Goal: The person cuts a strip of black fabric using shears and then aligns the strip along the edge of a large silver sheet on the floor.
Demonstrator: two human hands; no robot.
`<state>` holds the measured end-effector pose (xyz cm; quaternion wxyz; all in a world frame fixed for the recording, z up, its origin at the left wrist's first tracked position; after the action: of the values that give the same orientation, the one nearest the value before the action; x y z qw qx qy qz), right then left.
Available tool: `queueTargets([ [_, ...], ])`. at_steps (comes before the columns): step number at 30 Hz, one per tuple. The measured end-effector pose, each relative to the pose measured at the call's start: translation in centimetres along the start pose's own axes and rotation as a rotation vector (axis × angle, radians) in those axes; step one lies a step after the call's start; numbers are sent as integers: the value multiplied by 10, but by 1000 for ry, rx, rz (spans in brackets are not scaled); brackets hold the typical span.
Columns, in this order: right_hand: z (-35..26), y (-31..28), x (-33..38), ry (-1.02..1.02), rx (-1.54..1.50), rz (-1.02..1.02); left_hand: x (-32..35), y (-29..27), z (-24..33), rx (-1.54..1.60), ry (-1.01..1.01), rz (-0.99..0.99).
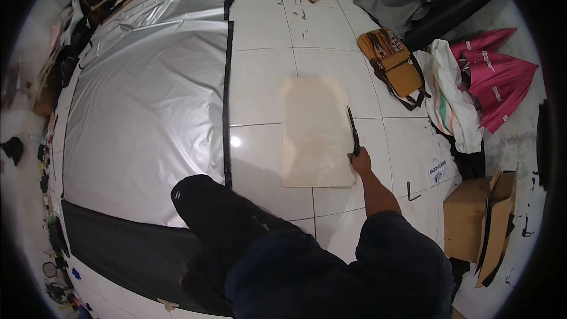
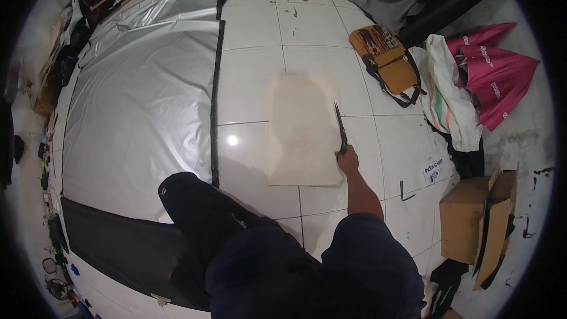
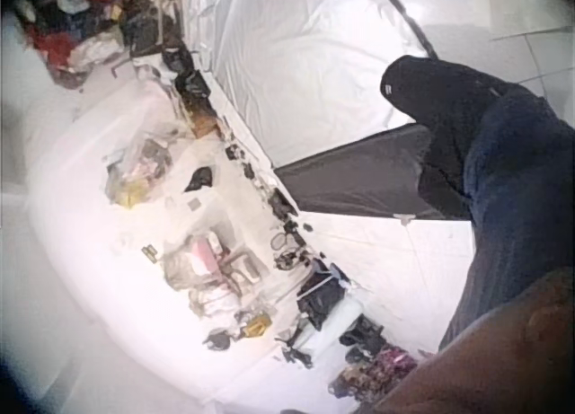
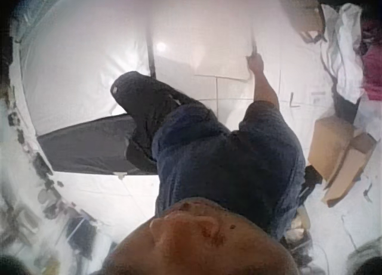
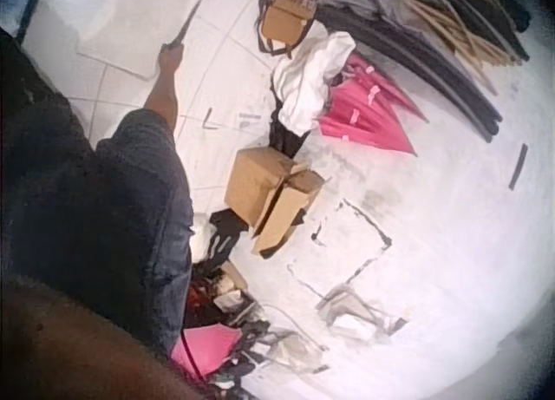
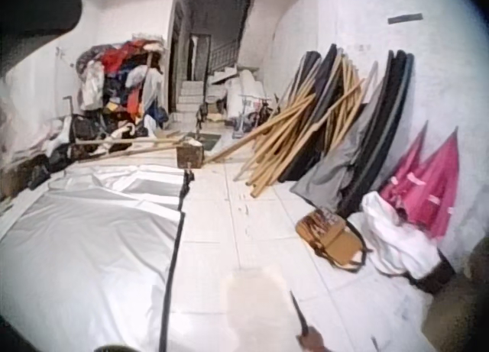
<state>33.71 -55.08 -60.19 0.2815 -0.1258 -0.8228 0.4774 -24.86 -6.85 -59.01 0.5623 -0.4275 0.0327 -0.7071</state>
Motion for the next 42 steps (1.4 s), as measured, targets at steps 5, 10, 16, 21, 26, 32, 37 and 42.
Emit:
queueTargets([
  [5,21,19,49,111,184,90,0,-21,-9,6,-23,38],
  [10,42,67,77,-237,96,86,6,-27,-57,58,-57,8],
  [16,71,117,26,-339,349,-186,16,-40,-125,59,-12,17],
  [21,21,128,57,-464,1100,-597,29,-80,-198,-35,137,179],
  [26,-86,91,18,-677,870,-364,13,-64,-124,-314,-119,554],
  [32,-308,76,153,-1006,46,-308,19,-70,-199,234,-168,510],
  [37,-387,49,366,-1269,-46,-567,17,-64,-191,809,-181,360],
  [42,-325,137,491,-1269,364,-1148,26,-79,-210,700,-107,364],
])
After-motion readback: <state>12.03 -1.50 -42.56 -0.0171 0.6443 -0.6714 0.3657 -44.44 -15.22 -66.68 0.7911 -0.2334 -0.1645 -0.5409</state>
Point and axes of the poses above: each hand's wrist, its own x-axis away from the middle knuckle, its own y-axis out of the palm, z = x × y, the point moved 2 cm from there along -x, towards the middle knuckle, and after that the axes turned 13 degrees about y, right-handed, at the moved point
